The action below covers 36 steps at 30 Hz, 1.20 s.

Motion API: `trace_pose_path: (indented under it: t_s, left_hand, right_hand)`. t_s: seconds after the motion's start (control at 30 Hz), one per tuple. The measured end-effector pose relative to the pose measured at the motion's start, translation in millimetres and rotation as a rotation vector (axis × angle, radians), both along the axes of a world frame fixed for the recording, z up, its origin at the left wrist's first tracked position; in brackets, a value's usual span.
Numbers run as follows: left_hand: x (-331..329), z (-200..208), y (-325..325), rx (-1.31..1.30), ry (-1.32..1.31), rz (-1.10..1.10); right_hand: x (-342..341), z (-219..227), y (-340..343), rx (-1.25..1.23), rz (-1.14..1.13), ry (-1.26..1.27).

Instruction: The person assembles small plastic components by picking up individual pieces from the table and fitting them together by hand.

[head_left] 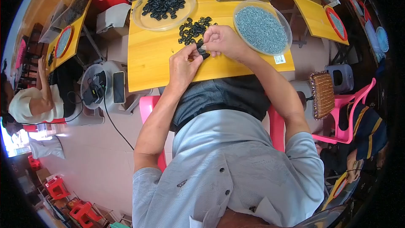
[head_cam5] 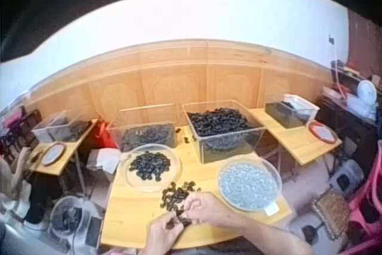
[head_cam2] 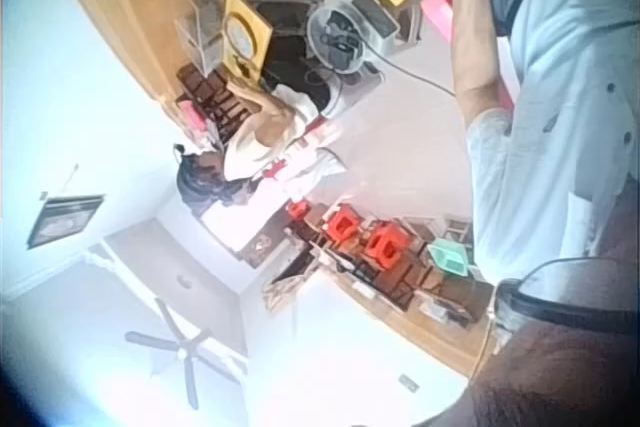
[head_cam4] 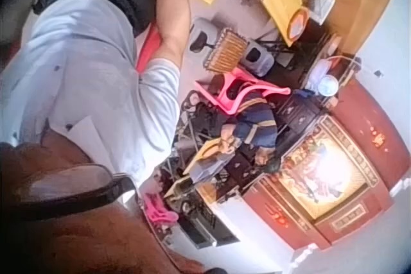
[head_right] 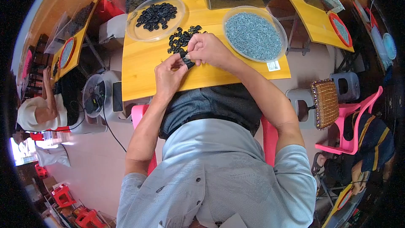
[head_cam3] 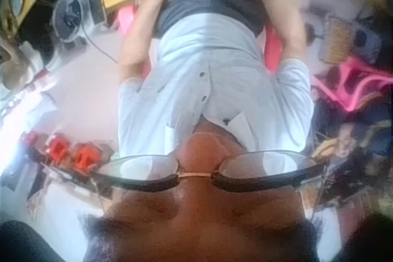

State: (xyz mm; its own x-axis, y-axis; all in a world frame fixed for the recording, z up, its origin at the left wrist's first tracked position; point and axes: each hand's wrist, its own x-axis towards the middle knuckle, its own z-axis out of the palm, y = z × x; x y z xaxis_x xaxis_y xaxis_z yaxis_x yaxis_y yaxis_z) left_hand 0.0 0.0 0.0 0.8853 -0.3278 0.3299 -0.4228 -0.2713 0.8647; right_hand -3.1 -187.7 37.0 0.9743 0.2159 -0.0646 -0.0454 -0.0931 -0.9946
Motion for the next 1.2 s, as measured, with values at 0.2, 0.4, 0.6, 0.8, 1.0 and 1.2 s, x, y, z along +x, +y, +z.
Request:
trace_pose_path:
  t_s: [0.2,0.4,0.6,0.8,1.0,1.2]
  left_hand:
    - [-6,-3,1,0.017,-0.119,0.009]
    - [-2,-1,3,0.069,-0.165,0.004]
    - [3,3,4,0.076,-0.237,0.023]
    - [-7,2,6,0.09,-0.152,0.005]
    - [1,7,2,-0.112,-0.026,0.088]
    - [26,4,21,-0.548,0.239,0.235]
  right_hand:
    - [-4,-1,1,-0.01,-0.004,0.019]
    - [2,-4,0,0.017,0.013,0.02]
    - [6,1,0,0.004,0.028,-0.005]
    - [-4,-3,-2,-0.002,0.071,0.057]
    - [12,5,-8,-0.002,0.07,0.069]
    - [78,59,15,0.025,-0.323,-0.381]
